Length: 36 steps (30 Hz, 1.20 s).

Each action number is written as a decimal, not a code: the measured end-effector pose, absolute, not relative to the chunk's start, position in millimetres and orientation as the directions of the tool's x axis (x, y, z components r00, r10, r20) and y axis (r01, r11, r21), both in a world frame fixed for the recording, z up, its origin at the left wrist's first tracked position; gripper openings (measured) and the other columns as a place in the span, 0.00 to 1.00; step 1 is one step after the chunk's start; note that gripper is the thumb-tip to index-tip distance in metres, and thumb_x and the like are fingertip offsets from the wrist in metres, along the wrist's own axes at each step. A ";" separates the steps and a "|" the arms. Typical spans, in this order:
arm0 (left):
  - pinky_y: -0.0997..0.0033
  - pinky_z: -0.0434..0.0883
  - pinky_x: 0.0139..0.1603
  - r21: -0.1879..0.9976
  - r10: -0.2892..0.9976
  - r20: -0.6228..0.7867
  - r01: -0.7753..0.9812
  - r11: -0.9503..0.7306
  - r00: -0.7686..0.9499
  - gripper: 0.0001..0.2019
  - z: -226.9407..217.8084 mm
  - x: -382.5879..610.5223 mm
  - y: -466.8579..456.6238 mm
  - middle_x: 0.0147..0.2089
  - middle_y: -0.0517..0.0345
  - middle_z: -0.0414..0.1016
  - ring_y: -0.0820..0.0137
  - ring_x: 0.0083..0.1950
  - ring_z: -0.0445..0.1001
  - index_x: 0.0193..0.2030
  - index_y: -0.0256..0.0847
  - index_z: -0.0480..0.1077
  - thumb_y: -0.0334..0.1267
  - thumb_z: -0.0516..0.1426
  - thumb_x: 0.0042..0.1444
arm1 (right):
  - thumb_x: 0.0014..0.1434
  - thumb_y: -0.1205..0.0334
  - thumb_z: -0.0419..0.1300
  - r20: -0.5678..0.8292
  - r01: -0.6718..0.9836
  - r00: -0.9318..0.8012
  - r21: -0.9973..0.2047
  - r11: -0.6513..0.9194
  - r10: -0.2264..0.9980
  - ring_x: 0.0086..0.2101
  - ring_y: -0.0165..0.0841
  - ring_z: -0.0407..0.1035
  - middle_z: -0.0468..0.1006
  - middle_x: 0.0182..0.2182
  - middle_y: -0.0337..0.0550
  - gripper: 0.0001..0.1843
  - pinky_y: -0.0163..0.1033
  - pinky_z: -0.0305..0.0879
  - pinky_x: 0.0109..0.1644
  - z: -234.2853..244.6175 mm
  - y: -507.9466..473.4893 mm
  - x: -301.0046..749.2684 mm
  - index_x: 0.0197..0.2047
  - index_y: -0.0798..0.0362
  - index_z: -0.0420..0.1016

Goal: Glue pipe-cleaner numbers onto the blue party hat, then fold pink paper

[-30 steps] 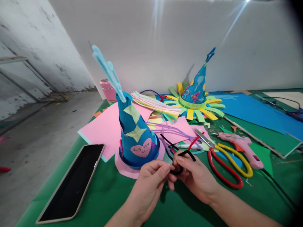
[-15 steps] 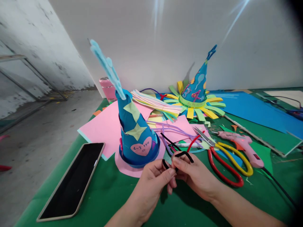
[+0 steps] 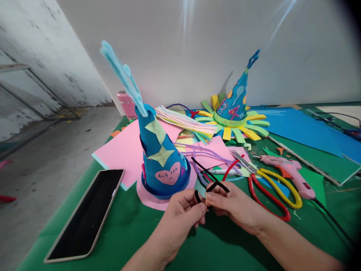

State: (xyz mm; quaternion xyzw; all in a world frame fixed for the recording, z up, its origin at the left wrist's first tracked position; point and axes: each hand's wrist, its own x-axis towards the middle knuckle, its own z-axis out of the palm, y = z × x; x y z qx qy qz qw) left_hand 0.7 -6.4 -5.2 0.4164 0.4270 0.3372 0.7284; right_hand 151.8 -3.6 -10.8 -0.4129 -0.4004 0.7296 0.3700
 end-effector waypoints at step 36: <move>0.76 0.57 0.22 0.932 0.843 -0.360 0.108 0.346 0.400 0.09 1.7 -1.0 -5.1 0.16 0.59 0.67 0.77 0.19 0.62 0.20 0.35 0.66 0.38 0.57 0.45 | 0.51 0.53 0.60 -0.215 0.035 -0.418 -0.975 -0.221 0.883 0.20 0.22 0.45 0.54 0.17 0.29 0.16 0.31 0.41 0.23 2.1 -1.2 158.2 0.23 0.56 0.62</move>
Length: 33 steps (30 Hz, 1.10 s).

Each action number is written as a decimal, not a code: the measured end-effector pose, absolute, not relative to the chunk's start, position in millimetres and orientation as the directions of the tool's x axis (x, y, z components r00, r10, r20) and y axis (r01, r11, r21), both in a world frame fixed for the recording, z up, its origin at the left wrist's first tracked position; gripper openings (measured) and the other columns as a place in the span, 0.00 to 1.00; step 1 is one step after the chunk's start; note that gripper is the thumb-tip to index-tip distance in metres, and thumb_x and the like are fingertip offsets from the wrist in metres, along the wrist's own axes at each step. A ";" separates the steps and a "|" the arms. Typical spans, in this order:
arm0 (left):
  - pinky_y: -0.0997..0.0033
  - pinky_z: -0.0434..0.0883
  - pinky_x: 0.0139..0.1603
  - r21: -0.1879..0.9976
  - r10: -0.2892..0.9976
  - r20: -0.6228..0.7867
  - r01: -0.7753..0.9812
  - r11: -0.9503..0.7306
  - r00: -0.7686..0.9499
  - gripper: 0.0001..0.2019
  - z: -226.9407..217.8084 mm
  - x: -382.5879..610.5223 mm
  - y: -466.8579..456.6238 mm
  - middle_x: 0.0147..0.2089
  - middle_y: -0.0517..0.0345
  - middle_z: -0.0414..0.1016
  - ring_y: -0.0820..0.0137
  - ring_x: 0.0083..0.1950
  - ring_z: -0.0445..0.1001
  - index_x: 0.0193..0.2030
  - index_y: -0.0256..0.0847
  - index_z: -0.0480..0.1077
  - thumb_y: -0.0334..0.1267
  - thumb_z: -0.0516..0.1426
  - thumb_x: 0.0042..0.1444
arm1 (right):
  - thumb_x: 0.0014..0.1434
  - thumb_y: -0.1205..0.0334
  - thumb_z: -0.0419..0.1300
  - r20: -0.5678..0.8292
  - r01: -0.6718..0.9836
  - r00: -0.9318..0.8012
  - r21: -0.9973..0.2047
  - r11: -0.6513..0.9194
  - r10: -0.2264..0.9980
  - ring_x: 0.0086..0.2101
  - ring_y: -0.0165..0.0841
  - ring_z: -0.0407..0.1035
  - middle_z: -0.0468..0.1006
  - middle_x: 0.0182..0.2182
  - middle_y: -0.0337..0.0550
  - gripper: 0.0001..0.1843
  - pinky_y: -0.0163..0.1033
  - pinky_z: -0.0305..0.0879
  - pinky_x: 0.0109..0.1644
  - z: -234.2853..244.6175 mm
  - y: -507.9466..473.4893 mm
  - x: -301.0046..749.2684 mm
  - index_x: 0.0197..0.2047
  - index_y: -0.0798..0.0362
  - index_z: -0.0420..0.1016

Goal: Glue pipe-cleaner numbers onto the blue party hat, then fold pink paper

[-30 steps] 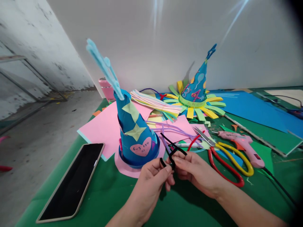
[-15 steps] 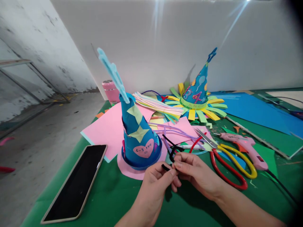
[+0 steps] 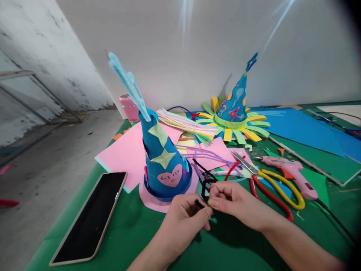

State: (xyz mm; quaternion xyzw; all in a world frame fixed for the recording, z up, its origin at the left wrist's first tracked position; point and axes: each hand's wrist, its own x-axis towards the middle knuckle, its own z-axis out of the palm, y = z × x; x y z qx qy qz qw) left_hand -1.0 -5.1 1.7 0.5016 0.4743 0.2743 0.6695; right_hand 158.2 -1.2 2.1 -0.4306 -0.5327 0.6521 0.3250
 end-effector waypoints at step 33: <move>0.79 0.62 0.29 0.790 0.910 -0.337 -0.454 0.412 0.240 0.08 0.3 7.3 -10.7 0.24 0.58 0.74 0.78 0.23 0.66 0.34 0.36 0.72 0.33 0.61 0.45 | 0.52 0.51 0.58 -0.145 -0.151 -0.125 -0.975 -0.164 0.981 0.20 0.23 0.46 0.55 0.17 0.30 0.18 0.31 0.42 0.23 -7.8 -4.7 143.1 0.23 0.55 0.60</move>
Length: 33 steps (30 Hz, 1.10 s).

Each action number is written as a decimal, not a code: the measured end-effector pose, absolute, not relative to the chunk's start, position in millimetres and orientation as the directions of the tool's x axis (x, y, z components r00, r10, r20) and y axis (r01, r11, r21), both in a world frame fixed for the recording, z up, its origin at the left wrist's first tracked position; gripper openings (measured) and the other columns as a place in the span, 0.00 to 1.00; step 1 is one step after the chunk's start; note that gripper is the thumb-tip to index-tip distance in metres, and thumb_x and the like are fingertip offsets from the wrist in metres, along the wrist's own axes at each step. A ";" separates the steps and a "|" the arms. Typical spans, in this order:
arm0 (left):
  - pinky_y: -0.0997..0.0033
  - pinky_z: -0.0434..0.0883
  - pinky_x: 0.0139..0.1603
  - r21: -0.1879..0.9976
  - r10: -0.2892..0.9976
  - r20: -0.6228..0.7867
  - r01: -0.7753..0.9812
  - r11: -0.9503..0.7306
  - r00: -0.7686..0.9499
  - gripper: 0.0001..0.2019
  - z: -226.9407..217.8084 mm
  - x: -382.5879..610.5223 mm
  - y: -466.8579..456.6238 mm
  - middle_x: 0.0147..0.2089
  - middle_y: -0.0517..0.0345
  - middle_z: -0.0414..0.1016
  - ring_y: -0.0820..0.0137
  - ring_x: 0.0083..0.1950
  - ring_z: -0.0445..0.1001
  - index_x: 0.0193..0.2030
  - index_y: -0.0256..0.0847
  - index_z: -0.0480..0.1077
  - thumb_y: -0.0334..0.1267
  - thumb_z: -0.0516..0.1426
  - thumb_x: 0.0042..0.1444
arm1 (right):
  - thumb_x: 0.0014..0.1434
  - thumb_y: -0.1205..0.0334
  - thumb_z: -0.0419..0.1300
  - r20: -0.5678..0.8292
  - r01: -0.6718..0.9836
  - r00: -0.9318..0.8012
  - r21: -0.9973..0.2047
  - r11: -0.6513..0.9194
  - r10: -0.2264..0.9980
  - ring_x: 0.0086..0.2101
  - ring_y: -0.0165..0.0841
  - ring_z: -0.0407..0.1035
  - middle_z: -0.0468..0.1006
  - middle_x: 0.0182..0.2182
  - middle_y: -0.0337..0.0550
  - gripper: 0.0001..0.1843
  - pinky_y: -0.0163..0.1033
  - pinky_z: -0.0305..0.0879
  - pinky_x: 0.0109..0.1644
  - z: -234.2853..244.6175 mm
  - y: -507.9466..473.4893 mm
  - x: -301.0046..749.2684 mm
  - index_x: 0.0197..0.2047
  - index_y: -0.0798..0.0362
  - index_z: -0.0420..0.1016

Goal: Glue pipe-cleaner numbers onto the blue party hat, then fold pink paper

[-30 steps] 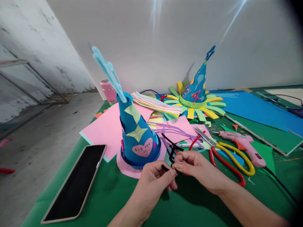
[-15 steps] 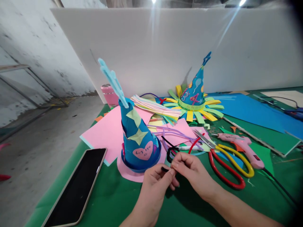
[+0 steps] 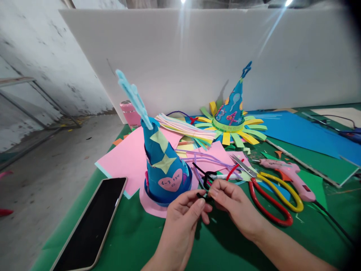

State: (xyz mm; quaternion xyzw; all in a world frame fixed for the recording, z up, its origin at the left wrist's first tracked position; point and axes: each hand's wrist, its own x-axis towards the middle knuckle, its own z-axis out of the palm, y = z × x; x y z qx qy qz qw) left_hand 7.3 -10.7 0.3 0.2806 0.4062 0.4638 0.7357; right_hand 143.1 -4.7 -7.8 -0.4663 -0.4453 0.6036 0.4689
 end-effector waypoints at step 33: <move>0.72 0.62 0.31 0.663 0.829 -0.243 -0.538 0.521 0.503 0.08 -7.7 0.9 -6.2 0.22 0.56 0.71 0.74 0.23 0.66 0.34 0.35 0.72 0.38 0.56 0.51 | 0.50 0.50 0.58 -0.122 -0.161 -0.112 -0.977 -0.139 0.986 0.19 0.23 0.50 0.56 0.17 0.31 0.17 0.31 0.47 0.22 1.8 -4.1 143.9 0.22 0.54 0.60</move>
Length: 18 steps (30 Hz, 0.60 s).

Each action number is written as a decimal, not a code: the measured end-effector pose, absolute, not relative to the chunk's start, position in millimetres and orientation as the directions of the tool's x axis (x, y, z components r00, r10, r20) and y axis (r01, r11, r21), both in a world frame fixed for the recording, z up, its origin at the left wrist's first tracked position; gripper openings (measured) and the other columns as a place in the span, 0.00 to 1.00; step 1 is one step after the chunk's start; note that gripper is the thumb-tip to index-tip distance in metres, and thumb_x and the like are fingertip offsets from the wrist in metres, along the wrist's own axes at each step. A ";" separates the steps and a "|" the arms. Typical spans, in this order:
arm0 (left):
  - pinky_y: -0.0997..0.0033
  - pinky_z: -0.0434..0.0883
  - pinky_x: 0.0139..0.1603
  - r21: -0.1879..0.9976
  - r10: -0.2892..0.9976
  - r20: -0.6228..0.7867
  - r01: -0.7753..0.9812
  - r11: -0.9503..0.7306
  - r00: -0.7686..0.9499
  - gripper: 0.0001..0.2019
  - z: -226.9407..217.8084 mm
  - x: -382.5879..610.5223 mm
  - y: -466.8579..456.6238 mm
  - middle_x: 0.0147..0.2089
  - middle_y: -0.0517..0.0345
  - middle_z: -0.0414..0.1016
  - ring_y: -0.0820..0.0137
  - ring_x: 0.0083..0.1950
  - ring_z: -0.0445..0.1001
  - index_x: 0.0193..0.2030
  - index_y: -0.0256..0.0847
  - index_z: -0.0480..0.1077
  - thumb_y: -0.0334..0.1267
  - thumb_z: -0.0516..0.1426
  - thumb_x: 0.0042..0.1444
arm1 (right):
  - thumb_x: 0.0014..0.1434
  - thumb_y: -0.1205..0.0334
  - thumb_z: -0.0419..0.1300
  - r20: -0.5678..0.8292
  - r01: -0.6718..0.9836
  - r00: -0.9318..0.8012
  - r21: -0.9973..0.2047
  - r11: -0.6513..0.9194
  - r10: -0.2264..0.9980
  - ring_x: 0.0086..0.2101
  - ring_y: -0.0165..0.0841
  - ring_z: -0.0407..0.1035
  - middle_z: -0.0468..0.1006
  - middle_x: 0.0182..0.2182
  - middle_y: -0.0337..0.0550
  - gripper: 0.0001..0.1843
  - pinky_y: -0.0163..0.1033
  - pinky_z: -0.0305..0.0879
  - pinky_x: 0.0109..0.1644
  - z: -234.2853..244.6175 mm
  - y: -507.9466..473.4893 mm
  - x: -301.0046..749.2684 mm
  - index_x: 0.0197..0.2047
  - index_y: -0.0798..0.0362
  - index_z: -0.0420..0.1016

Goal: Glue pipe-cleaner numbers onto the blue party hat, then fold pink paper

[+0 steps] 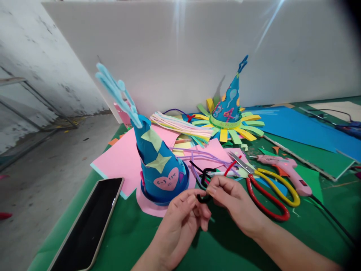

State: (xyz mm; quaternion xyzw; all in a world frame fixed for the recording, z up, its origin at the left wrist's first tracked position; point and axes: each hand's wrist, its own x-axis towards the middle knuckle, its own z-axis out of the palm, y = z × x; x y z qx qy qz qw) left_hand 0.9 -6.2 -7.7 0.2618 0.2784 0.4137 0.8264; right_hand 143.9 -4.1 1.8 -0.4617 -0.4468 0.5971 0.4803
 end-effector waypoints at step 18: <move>0.77 0.60 0.26 0.868 0.889 -0.336 -0.264 0.420 0.312 0.08 -6.6 7.1 -6.3 0.21 0.58 0.72 0.77 0.22 0.64 0.21 0.36 0.66 0.35 0.59 0.47 | 0.54 0.53 0.55 -0.077 0.038 -0.118 -0.997 -0.073 0.990 0.21 0.24 0.49 0.56 0.18 0.32 0.15 0.31 0.48 0.24 -1.2 -5.1 147.9 0.23 0.54 0.62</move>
